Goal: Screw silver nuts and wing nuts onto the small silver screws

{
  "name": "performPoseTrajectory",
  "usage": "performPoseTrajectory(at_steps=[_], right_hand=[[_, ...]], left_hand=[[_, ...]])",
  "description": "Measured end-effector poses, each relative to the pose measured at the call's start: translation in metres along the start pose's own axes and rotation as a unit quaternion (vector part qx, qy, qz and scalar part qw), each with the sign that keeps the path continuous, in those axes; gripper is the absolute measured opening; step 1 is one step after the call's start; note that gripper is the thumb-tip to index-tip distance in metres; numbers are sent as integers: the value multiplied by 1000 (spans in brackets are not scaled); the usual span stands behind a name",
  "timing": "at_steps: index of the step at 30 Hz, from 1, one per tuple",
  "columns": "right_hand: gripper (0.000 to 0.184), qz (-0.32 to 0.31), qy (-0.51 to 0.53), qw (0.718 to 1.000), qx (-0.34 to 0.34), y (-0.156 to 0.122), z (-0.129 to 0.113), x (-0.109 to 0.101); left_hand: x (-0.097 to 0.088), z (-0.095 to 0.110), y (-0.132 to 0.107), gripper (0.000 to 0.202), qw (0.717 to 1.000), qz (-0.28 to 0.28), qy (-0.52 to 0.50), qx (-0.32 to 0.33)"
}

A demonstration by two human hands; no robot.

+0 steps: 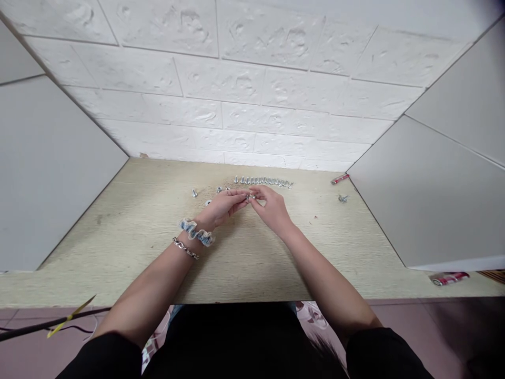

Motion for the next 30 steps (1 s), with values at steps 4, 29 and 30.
performPoseTrajectory(at_steps=[4, 29, 30], right_hand=[[23, 49, -40, 997, -46, -2, -9, -9], [18, -23, -98, 995, -7, 4, 6, 2], [18, -7, -101, 995, 2, 5, 9, -4]], left_hand=[[-2, -4, -1, 14, 999, 23, -18, -29], [3, -11, -3, 9, 995, -18, 78, -57], [3, -11, -4, 9, 995, -13, 82, -58]])
Point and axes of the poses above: each hand's wrist, its own y-axis towards the middle knuckle, its own x-axis out of the palm, z = x × y, the point moved 10 cm from there along y, towards the middle knuckle, and after that the axes turned 13 degrees about -y, right-handed, at the moved point
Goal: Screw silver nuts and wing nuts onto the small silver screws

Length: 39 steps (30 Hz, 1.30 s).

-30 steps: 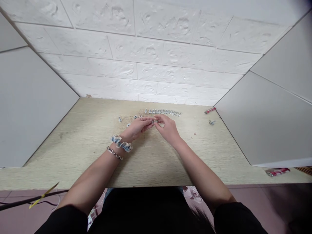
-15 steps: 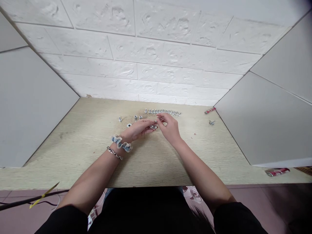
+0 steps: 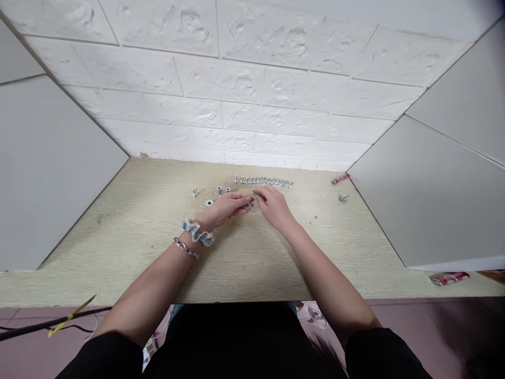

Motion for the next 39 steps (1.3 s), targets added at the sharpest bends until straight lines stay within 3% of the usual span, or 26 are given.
performPoseTrajectory(at_steps=[4, 9, 11, 13, 16, 20, 24, 31, 36, 39], right_hand=[[18, 100, -7, 991, 86, 5, 34, -37], [15, 234, -23, 947, 218, -3, 109, -88], [14, 232, -39, 932, 275, -9, 142, -92], [13, 189, -43, 928, 317, -13, 172, -84], [12, 124, -49, 933, 335, -16, 196, -67], [10, 68, -31, 952, 298, -12, 196, -44], [11, 56, -27, 961, 270, -7, 186, -34], [19, 62, -52, 962, 261, -2, 190, -30], [32, 85, 3, 967, 239, -2, 188, -27], [45, 109, 25, 964, 243, -1, 180, -38]], left_hand=[[4, 2, -6, 9, 1000, 19, 1, -6], [12, 0, -11, 13, 1000, 1, 10, -24], [12, -1, -11, 14, 999, -1, 20, -26], [11, -2, -9, 15, 999, -3, 34, -24], [10, -4, -7, 18, 998, -18, 56, -25], [10, -6, -5, 20, 996, -35, 75, -23], [11, -6, -5, 20, 997, -45, 67, -20], [13, -6, -5, 21, 996, -48, 75, -20], [12, -8, -4, 20, 995, -54, 85, -18], [14, -9, -4, 22, 994, -64, 88, -20]])
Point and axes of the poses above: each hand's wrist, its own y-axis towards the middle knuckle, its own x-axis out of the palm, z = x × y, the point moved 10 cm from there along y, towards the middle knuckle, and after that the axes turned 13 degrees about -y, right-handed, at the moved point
